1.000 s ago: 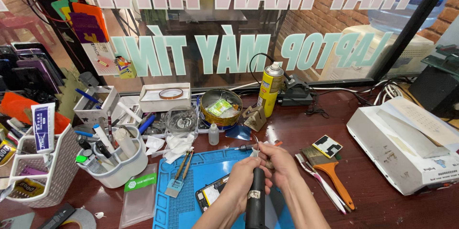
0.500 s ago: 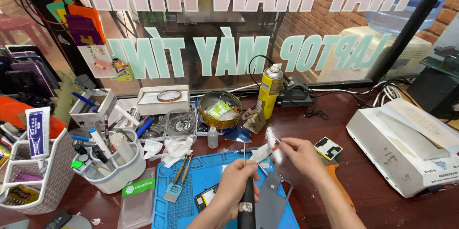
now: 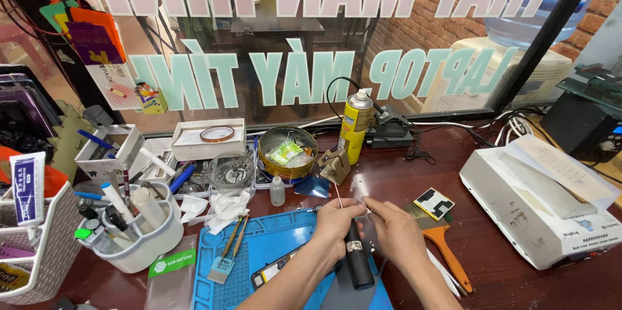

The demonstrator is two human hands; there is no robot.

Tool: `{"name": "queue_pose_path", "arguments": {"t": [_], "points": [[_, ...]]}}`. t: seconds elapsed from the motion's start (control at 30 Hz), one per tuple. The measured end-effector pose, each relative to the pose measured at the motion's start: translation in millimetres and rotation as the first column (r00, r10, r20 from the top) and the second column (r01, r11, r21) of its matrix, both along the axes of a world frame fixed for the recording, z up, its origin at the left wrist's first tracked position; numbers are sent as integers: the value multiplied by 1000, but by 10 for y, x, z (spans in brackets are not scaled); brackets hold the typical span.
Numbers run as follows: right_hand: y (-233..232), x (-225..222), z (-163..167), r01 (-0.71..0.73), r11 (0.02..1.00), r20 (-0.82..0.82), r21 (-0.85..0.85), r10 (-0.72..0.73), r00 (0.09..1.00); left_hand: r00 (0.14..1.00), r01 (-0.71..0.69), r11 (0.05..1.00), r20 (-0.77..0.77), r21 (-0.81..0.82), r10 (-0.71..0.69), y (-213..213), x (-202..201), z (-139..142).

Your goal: The person uses a heat gun to warm the edges of a smartphone back cover, then applies adhesive to the phone frame. The person handles the phone, back cover, and adhesive tube while working at a cluttered repair bench.

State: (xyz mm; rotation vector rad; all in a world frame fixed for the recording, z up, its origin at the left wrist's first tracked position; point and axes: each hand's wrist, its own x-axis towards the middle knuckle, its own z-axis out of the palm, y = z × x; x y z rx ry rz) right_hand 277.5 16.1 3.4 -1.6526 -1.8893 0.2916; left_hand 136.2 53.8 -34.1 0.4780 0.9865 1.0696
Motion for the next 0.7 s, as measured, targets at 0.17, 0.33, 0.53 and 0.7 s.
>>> {"name": "queue_pose_path", "arguments": {"t": [0.17, 0.33, 0.53, 0.7], "points": [[165, 321, -232, 131, 990, 59, -48, -128, 990, 997, -13, 1000, -82, 10, 13, 184, -23, -111], [83, 473, -496, 270, 933, 166, -239, -235, 958, 912, 284, 958, -317, 26, -262, 346, 20, -210], [-85, 510, -480, 317, 936, 237, -150, -277, 931, 758, 376, 922, -543, -90, -363, 513, 174, -238], [-296, 248, -416, 189, 977, -59, 96, -184, 981, 941, 276, 961, -200, -5, -272, 542, 145, -252]]}}
